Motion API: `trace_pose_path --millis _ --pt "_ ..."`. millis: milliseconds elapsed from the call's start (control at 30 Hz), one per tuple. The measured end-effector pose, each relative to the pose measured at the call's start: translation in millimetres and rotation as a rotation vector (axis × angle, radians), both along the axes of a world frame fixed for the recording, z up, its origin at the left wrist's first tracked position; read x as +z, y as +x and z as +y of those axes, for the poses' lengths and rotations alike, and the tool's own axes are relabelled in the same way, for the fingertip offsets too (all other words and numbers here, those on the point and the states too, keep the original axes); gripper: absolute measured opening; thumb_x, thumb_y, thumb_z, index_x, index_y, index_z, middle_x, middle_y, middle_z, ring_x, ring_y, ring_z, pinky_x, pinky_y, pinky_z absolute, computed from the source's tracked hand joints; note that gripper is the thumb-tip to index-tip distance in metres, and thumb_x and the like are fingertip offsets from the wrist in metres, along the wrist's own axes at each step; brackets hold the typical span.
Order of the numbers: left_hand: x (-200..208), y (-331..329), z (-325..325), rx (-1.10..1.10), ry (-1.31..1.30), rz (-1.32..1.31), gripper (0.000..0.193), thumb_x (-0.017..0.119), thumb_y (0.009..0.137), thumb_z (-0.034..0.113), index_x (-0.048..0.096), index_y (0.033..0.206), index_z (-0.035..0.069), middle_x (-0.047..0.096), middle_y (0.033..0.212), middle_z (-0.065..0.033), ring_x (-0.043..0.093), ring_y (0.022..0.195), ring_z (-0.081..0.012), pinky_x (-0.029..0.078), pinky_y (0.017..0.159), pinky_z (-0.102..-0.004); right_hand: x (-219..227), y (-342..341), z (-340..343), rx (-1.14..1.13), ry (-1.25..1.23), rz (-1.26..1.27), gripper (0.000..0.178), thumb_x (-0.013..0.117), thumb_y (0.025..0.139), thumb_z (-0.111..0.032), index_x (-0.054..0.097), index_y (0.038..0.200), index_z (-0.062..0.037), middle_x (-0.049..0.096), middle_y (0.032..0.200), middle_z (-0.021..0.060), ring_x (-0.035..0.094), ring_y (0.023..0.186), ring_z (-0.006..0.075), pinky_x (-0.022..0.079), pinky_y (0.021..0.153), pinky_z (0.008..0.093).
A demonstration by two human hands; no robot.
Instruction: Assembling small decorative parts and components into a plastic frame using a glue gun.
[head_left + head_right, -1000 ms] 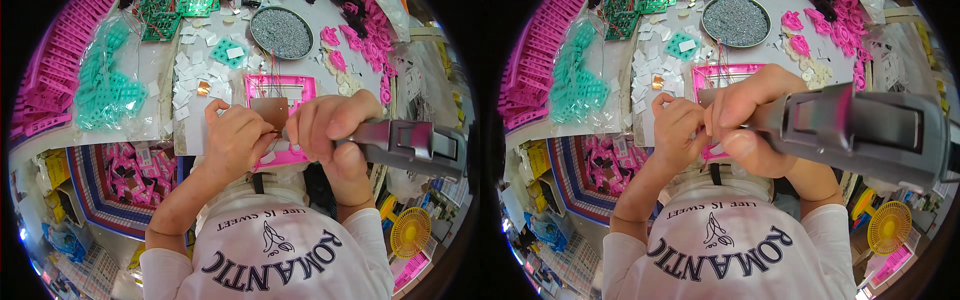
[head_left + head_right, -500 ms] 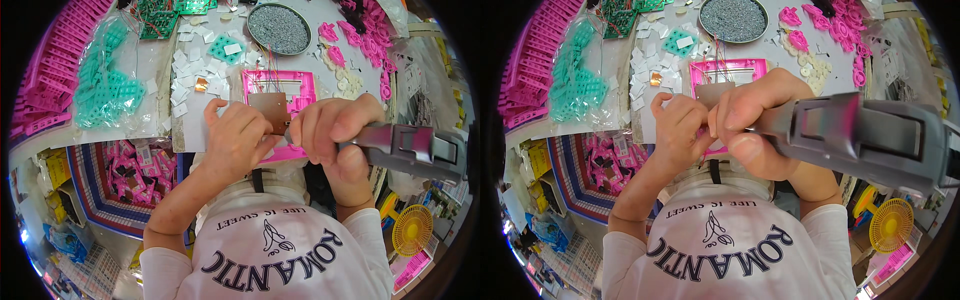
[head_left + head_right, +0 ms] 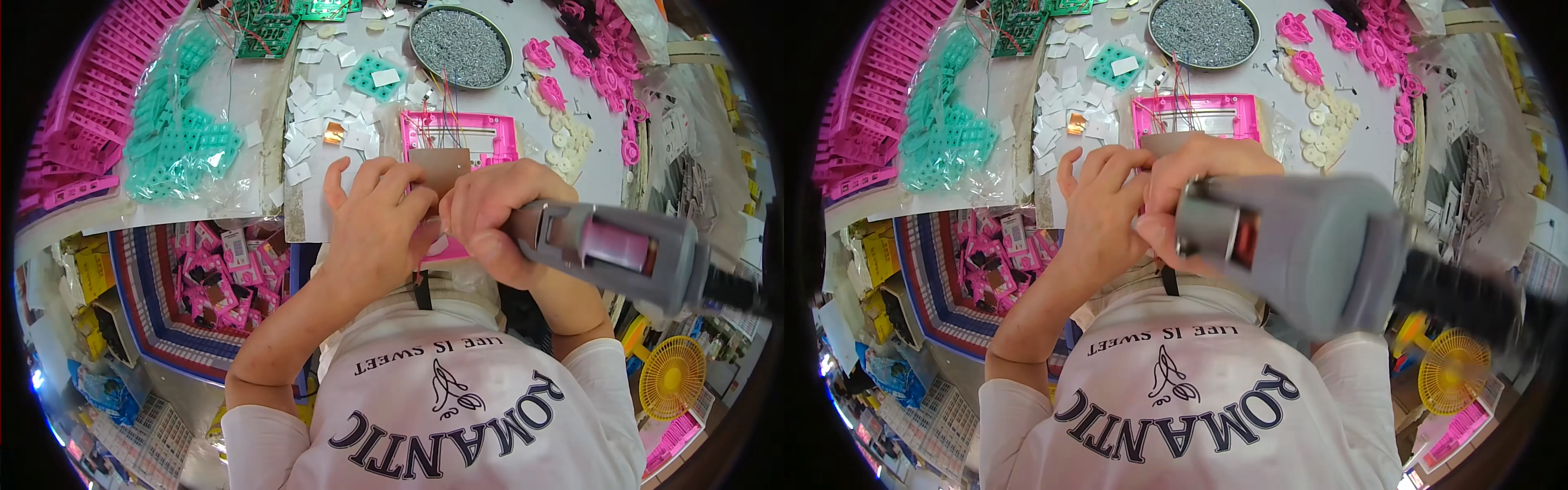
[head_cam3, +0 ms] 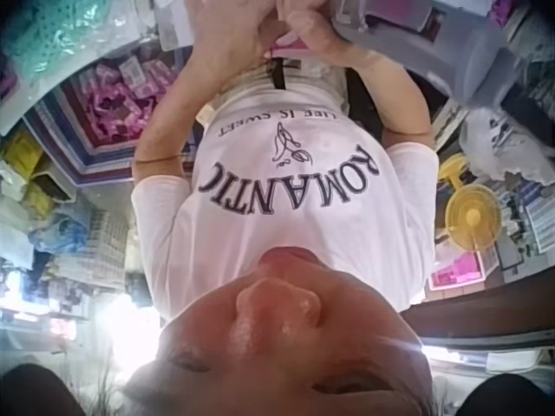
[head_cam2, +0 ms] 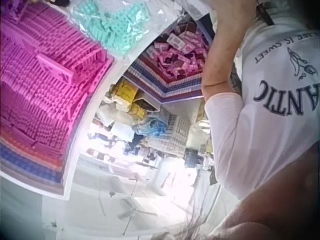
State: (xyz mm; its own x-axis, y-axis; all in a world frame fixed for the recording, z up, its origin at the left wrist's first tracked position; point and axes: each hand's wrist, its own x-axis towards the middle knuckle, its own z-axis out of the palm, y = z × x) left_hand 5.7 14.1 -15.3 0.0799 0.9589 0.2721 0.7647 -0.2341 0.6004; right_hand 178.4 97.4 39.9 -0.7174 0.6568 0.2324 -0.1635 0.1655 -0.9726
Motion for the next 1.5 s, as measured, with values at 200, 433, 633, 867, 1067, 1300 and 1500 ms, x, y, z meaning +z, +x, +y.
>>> trace_pose_path --millis 200,433,633,867,1067,1300,1500 --pt "4.1 8.7 -26.8 -0.009 -0.065 -0.035 0.013 0.078 0.076 0.017 0.068 0.082 0.013 0.057 0.102 -0.0018 0.053 0.107 -0.0230 0.028 0.099 -0.0557 -4.3 -6.3 18.5 -0.046 -0.167 0.256 0.036 0.078 0.093 -0.030 0.054 0.102 -0.0053 0.058 0.068 0.0027 0.054 0.058 0.0136 0.047 0.060 0.0338" --pt "12.0 9.5 -12.5 -0.095 -0.115 -0.102 0.013 0.073 0.086 0.006 0.068 0.097 0.010 0.065 0.085 -0.0090 0.064 0.078 -0.0303 0.049 0.070 -0.0419 28.6 7.3 30.2 -0.702 0.441 0.201 0.054 0.071 0.095 -0.025 0.046 0.135 0.0038 0.065 0.114 0.0155 0.059 0.075 0.0148 0.048 0.066 0.0331" --pt "13.8 2.5 2.4 -0.111 -0.044 -0.141 0.017 0.073 0.088 0.000 0.069 0.104 0.005 0.072 0.090 -0.0124 0.071 0.075 -0.0301 0.056 0.064 -0.0356 -1.5 54.6 2.3 -0.249 0.054 -0.403 0.035 0.068 0.093 -0.004 0.062 0.127 0.0003 0.071 0.110 0.0103 0.059 0.075 0.0129 0.046 0.067 0.0273" --pt "12.3 6.0 -7.0 -0.079 -0.156 -0.397 0.018 0.065 0.094 0.000 0.068 0.112 0.005 0.074 0.094 -0.0103 0.072 0.075 -0.0209 0.055 0.060 -0.0316 -23.3 26.5 12.6 0.042 -0.270 -0.475 0.019 0.067 0.093 -0.003 0.067 0.111 0.0017 0.074 0.088 0.0070 0.064 0.065 0.0081 0.050 0.057 0.0236" --pt "17.9 -3.4 -6.6 0.177 -0.782 -1.167 0.015 0.061 0.102 0.004 0.065 0.114 -0.003 0.074 0.094 -0.0091 0.068 0.069 -0.0104 0.052 0.055 -0.0215 -25.3 27.0 10.1 0.099 -0.411 -0.507 0.021 0.068 0.092 -0.002 0.063 0.112 0.0013 0.073 0.086 0.0055 0.063 0.063 0.0056 0.049 0.055 0.0213" --pt "14.4 -8.1 -0.5 0.062 -0.916 -1.049 0.014 0.062 0.101 0.005 0.066 0.111 -0.004 0.073 0.091 -0.0063 0.065 0.065 -0.0081 0.051 0.054 -0.0208 -32.8 29.9 2.6 0.074 -0.243 -0.449 0.018 0.066 0.092 -0.006 0.058 0.108 -0.0027 0.070 0.082 0.0112 0.069 0.069 0.0219 0.052 0.062 0.0348" --pt "16.4 7.1 -7.6 -0.017 -0.488 -0.464 0.012 0.064 0.096 0.002 0.066 0.106 -0.004 0.073 0.081 -0.0075 0.064 0.062 -0.0094 0.050 0.052 -0.0266 -27.2 27.3 -0.5 0.078 -0.202 -0.448 0.019 0.066 0.091 -0.006 0.056 0.108 -0.0034 0.068 0.080 0.0118 0.069 0.070 0.0264 0.052 0.063 0.0374"
